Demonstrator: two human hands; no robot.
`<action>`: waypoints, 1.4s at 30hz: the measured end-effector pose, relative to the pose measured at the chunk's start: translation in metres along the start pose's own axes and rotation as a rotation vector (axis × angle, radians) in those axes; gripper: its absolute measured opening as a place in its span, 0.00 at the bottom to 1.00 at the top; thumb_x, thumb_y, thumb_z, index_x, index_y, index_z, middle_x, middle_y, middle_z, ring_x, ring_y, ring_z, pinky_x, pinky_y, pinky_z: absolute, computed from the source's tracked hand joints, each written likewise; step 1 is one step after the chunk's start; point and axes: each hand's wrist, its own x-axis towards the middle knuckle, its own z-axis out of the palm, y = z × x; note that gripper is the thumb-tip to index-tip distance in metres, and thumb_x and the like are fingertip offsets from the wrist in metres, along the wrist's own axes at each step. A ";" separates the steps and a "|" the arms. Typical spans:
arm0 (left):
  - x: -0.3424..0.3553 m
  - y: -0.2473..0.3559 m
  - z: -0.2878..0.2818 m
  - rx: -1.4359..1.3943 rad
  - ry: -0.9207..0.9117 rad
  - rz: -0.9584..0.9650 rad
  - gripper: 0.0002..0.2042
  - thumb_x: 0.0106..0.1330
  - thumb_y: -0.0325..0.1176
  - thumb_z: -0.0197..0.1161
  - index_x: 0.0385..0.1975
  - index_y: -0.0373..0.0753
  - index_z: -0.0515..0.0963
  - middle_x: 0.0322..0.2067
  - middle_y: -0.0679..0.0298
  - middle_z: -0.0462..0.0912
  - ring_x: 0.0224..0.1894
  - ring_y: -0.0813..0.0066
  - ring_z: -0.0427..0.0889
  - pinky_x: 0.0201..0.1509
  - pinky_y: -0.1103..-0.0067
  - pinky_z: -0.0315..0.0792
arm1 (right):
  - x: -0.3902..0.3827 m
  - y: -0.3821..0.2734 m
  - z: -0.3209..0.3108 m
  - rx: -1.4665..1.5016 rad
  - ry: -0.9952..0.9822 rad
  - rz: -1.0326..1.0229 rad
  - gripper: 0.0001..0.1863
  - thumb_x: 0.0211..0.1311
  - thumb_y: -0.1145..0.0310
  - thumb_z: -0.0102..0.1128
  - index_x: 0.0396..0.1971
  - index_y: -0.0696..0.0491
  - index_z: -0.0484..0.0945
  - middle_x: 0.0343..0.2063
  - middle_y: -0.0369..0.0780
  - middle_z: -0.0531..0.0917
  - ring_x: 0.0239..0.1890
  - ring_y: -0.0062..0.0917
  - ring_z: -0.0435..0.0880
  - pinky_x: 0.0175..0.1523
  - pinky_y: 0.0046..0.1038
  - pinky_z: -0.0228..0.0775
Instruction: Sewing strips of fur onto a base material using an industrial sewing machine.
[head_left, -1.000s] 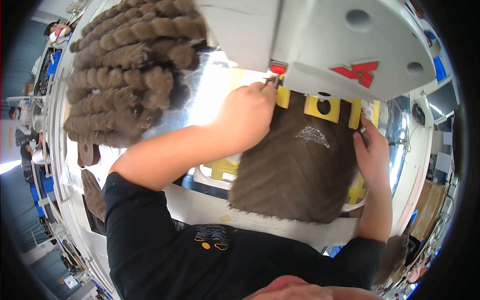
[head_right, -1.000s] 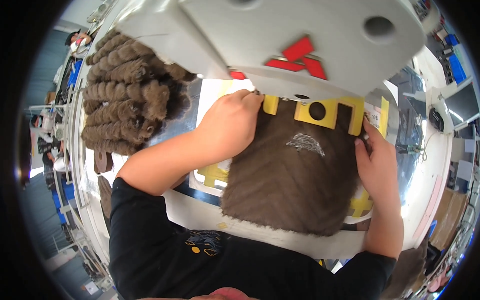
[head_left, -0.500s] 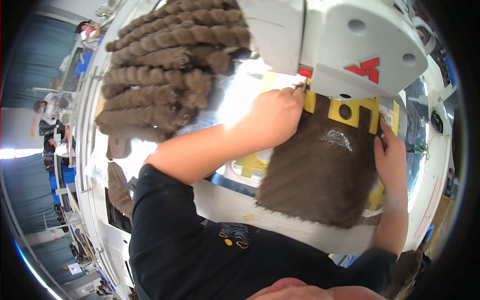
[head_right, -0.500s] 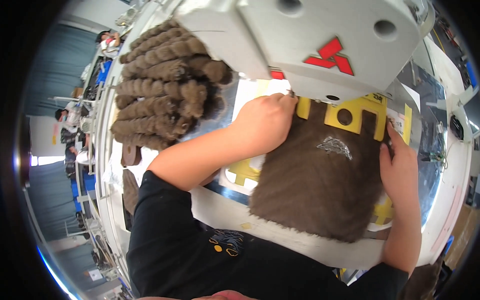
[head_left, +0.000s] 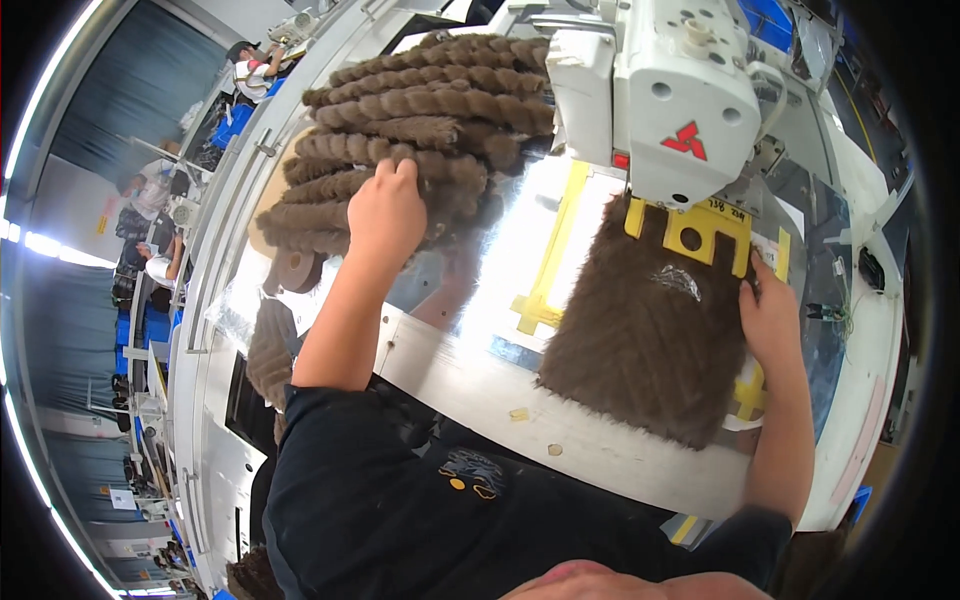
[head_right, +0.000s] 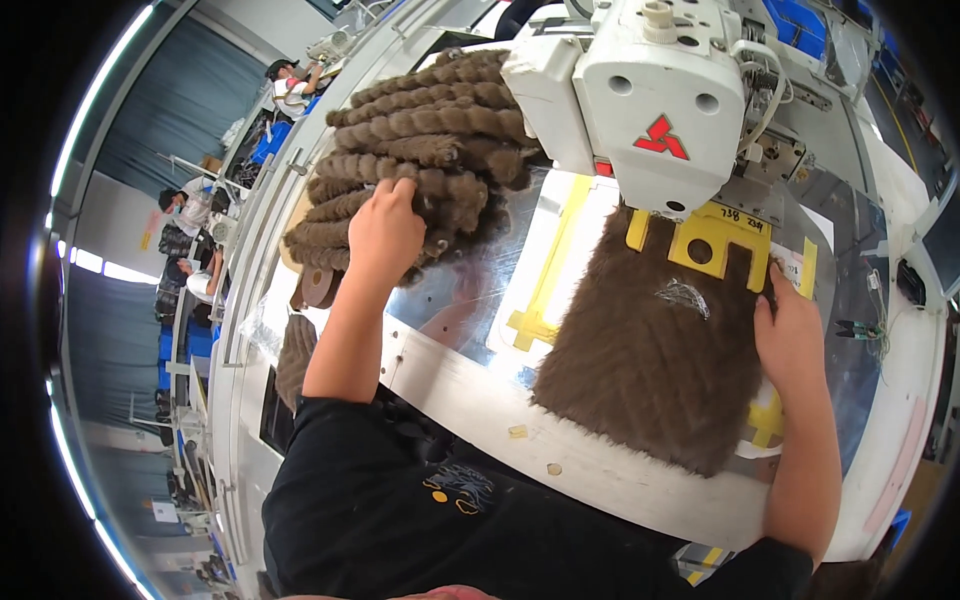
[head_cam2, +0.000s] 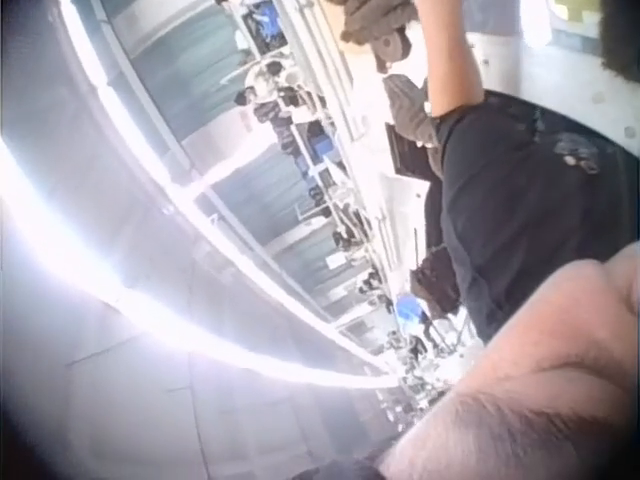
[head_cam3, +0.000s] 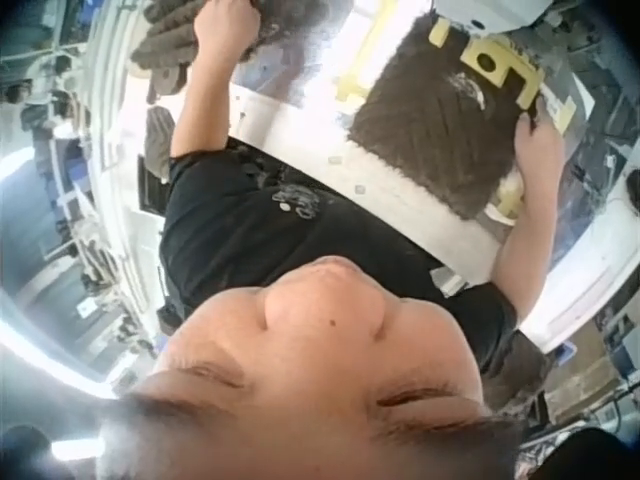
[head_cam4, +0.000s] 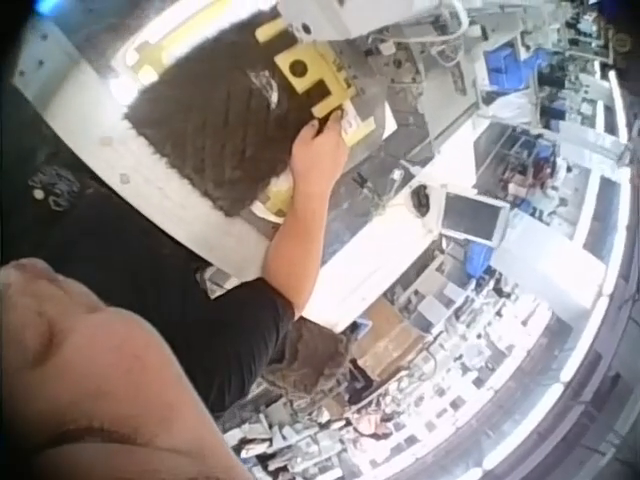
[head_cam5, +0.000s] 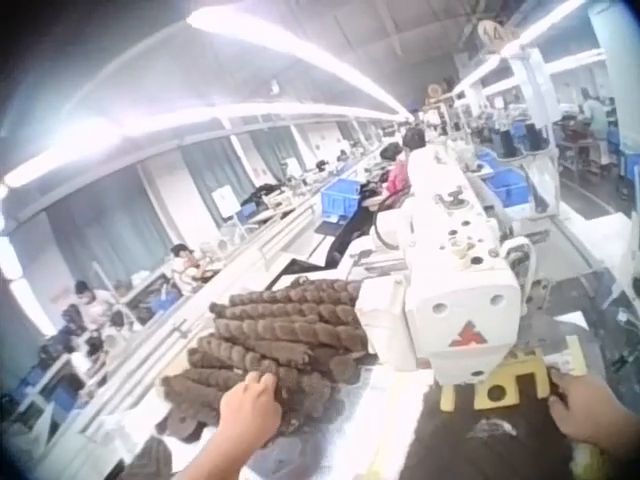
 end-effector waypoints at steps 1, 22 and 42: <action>-0.002 -0.008 0.002 0.010 -0.052 -0.019 0.05 0.61 0.24 0.59 0.36 0.37 0.75 0.38 0.52 0.81 0.41 0.46 0.85 0.44 0.59 0.79 | 0.002 -0.004 -0.004 -0.009 -0.022 0.021 0.26 0.68 0.73 0.58 0.66 0.61 0.74 0.33 0.58 0.84 0.32 0.50 0.84 0.42 0.40 0.75; -0.086 0.225 -0.064 -0.893 0.386 1.369 0.13 0.55 0.39 0.61 0.34 0.36 0.78 0.36 0.62 0.79 0.29 0.73 0.75 0.34 0.76 0.67 | -0.021 -0.123 0.011 1.069 -0.865 0.125 0.25 0.65 0.75 0.68 0.61 0.65 0.76 0.45 0.37 0.86 0.46 0.13 0.81 0.52 0.21 0.75; 0.036 0.122 -0.031 -2.471 -0.558 0.287 0.36 0.64 0.49 0.77 0.62 0.30 0.69 0.48 0.53 0.83 0.48 0.63 0.86 0.49 0.68 0.85 | -0.030 -0.112 -0.071 0.755 -0.791 -0.226 0.29 0.68 0.69 0.64 0.64 0.63 0.67 0.40 0.46 0.86 0.41 0.30 0.87 0.46 0.29 0.76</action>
